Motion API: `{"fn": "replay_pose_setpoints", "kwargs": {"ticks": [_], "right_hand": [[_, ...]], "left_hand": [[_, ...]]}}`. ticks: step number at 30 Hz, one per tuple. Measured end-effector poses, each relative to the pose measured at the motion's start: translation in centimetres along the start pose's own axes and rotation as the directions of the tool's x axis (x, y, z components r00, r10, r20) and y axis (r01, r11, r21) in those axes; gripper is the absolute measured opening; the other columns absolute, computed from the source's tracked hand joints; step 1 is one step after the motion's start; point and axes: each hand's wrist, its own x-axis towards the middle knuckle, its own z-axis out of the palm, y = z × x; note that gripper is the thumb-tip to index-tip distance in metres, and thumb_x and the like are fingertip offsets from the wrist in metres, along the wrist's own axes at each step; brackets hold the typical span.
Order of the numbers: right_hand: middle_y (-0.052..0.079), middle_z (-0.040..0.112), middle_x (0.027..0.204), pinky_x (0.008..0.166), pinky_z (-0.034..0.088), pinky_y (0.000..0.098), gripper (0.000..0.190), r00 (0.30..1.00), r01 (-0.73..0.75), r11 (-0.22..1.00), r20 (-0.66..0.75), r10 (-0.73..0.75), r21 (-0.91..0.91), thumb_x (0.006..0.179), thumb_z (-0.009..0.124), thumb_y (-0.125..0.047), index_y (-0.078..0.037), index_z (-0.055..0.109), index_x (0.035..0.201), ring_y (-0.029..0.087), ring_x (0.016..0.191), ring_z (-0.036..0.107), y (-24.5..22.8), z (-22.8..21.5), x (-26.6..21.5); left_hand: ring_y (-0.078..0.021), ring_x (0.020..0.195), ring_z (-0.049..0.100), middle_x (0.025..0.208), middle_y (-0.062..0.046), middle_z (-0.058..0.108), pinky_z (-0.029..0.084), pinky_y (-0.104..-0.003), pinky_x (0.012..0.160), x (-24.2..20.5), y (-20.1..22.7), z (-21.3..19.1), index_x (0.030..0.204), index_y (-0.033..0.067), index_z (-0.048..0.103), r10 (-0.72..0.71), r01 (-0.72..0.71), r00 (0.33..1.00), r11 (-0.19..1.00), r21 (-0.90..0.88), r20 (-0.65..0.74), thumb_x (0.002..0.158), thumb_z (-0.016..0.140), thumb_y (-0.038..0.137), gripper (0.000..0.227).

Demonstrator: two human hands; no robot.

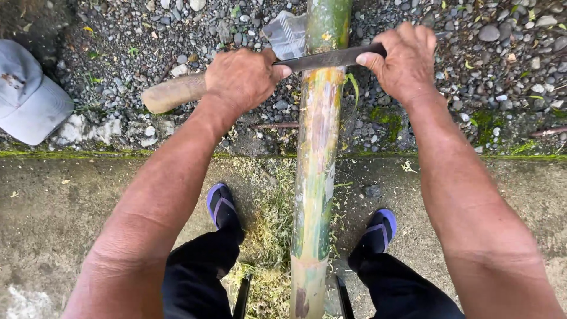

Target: Stripping the outer green layer from a bamboo stalk using a machete.

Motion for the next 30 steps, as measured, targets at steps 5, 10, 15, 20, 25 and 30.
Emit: {"fn": "replay_pose_setpoints", "kwargs": {"ticks": [5, 10, 15, 20, 25, 30], "right_hand": [[0.011, 0.056, 0.114, 0.107, 0.032, 0.0506, 0.05, 0.999, 0.044, 0.999, 0.01, -0.043, -0.01, 0.092, 0.074, -0.062, -0.015, 0.075, 0.112, 0.036, 0.117, 0.043, -0.1, -0.4, 1.1], [0.016, 0.057, 0.115, 0.108, 0.028, 0.0522, 0.05, 0.987, 0.027, 0.997, 0.162, -0.016, -0.067, 0.097, 0.076, -0.058, -0.012, 0.073, 0.115, 0.037, 0.118, 0.044, -1.5, -1.9, 2.2], [0.017, 0.058, 0.116, 0.107, 0.028, 0.0521, 0.052, 0.972, 0.021, 0.999, 0.236, -0.009, -0.05, 0.099, 0.072, -0.059, -0.011, 0.071, 0.118, 0.037, 0.119, 0.043, -0.2, -0.6, 2.8], [0.009, 0.057, 0.112, 0.107, 0.027, 0.0499, 0.044, 0.838, -0.222, 0.974, 0.502, 0.215, -0.046, 0.093, 0.06, -0.058, -0.02, 0.073, 0.113, 0.031, 0.116, 0.042, -5.1, -4.6, 2.7], [0.005, 0.054, 0.103, 0.1, 0.035, 0.0461, 0.053, 0.848, -0.15, 0.982, 0.496, 0.186, -0.112, 0.092, 0.05, -0.064, -0.018, 0.072, 0.106, 0.029, 0.109, 0.043, -7.5, -4.9, -3.1], [0.007, 0.056, 0.101, 0.102, 0.035, 0.0458, 0.064, 0.883, -0.071, 0.987, 0.452, 0.131, -0.147, 0.092, 0.043, -0.071, -0.018, 0.072, 0.11, 0.026, 0.105, 0.046, -9.1, -4.5, -10.4]], "left_hand": [[-0.0334, 0.097, 0.071, 0.098, -0.015, 0.075, 0.05, -0.051, 0.091, 0.2, -0.6, 0.5, 0.119, 0.0149, 0.07, 0.018, -0.019, 0.999, 1.0, -0.025, -0.032, 0.105, 0.043, 0.059, 0.054], [-0.0346, 0.104, 0.069, 0.104, -0.017, 0.074, 0.05, -0.05, 0.091, -0.1, -0.6, 0.7, 0.118, 0.0138, 0.07, 0.024, -0.026, 0.999, 0.997, -0.068, -0.028, 0.102, 0.049, 0.055, 0.049], [-0.0338, 0.106, 0.068, 0.105, -0.016, 0.074, 0.05, -0.05, 0.093, 0.5, -0.6, -0.2, 0.117, 0.0145, 0.071, 0.022, -0.021, 0.999, 0.999, -0.039, 0.032, 0.103, 0.048, 0.056, 0.05], [-0.0282, 0.096, 0.072, 0.1, -0.012, 0.072, 0.055, -0.049, 0.087, -1.2, 0.5, -1.7, 0.121, 0.0168, 0.069, -0.043, 0.055, 0.98, 0.997, -0.06, 0.192, 0.104, 0.039, 0.059, 0.055], [-0.0267, 0.083, 0.072, 0.083, -0.008, 0.066, 0.059, -0.048, 0.077, -6.0, 0.3, 2.3, 0.118, 0.0149, 0.066, 0.015, 0.004, 0.968, 0.997, -0.075, 0.25, 0.106, 0.031, 0.057, 0.056], [-0.0281, 0.083, 0.075, 0.083, -0.011, 0.072, 0.058, -0.049, 0.08, -11.3, 1.2, 3.8, 0.12, 0.0119, 0.061, 0.05, -0.013, 0.919, 0.995, -0.096, 0.391, 0.108, 0.028, 0.057, 0.057]]}}
